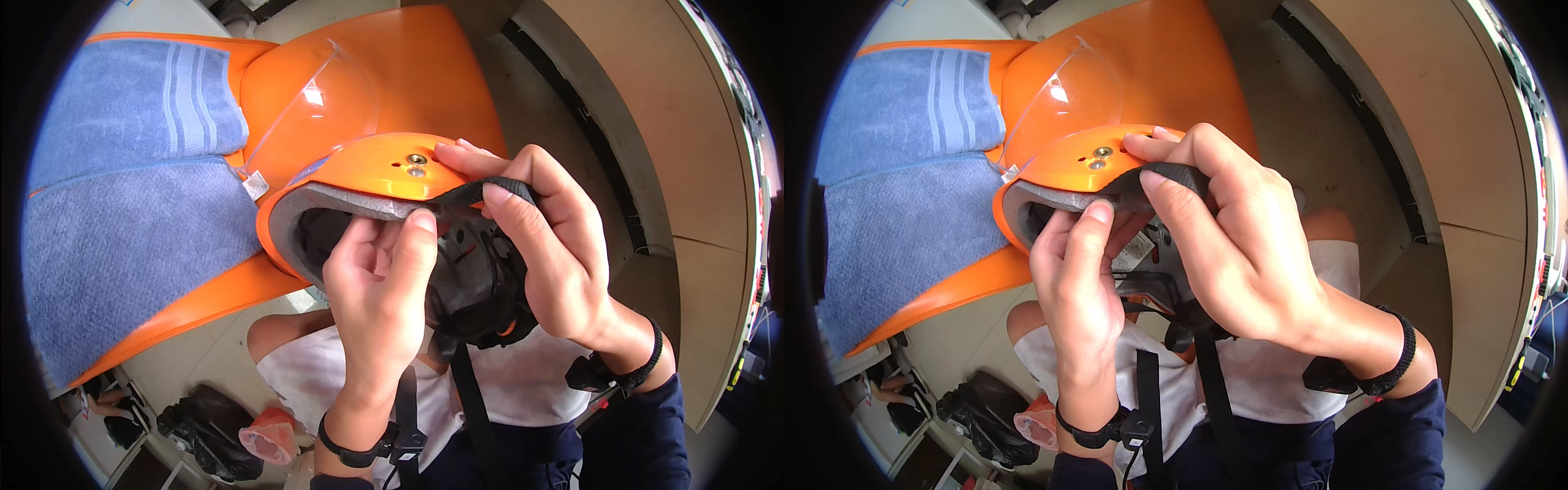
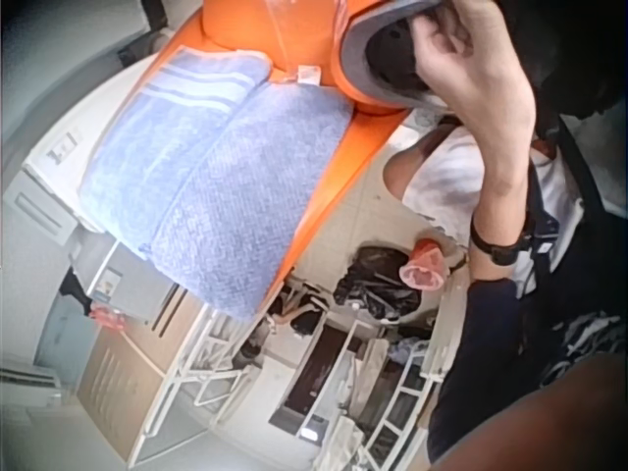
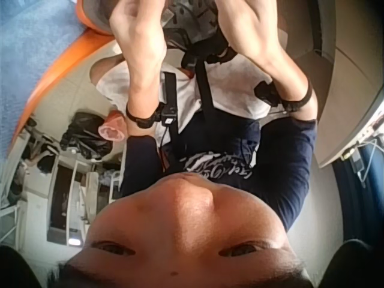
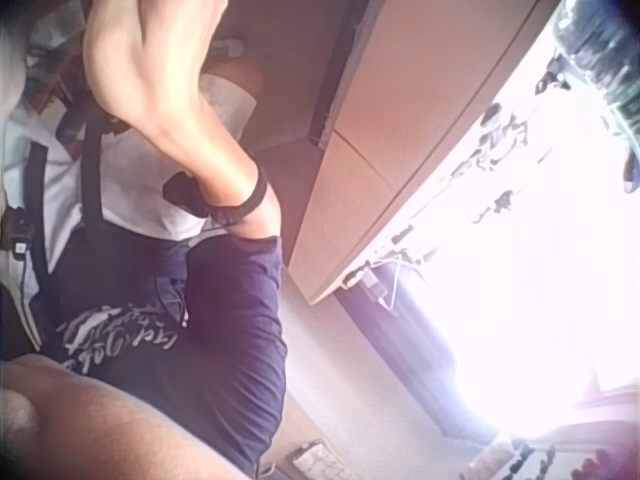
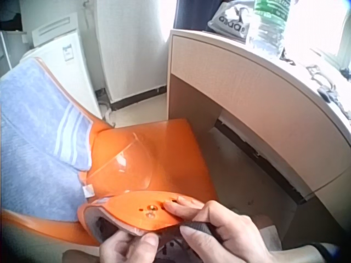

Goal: The person reattaches internal padding and straps to a bicycle helmet by hand while seated at a desk, receiving parts from another person.

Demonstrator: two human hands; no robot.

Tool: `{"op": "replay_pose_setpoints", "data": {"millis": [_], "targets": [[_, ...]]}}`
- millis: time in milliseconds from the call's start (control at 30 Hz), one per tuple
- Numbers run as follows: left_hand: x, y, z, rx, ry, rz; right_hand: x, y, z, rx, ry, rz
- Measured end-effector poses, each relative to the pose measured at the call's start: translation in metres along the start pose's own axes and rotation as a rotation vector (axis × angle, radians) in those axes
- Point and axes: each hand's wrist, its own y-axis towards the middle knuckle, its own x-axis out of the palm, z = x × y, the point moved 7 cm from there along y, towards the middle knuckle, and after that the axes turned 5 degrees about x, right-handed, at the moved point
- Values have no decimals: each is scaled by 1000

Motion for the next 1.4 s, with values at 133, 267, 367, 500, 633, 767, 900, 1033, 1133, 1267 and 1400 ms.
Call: {"op": "replay_pose_setpoints", "data": {"millis": [133,267,367,500,633,767,900,1033,1133,1267,1400], "targets": [[3,-3,0,-39,-24,-6,-1,-1,5,-22,5,-12],[4,-10,0,-31,-104,27,1,-2,-2,-71,-20,-15],[0,-11,-5,-31,-53,54,0,-2,-5,-153,-137,-33],[-6,-11,-18,94,-20,54,-6,1,1,-18,-42,13],[-5,14,-28,264,57,113,-9,12,3,22,84,49],[13,32,-35,351,15,101,-38,20,18,70,137,158],[21,42,-52,433,48,132,-59,27,34,88,63,277],[31,47,-49,491,122,214,-66,31,33,74,141,308],[30,49,-48,530,141,267,-64,32,34,98,170,340],[29,51,-41,553,227,289,-68,31,37,117,160,351],[33,54,-45,454,161,280,-69,31,40,134,203,321]]}}
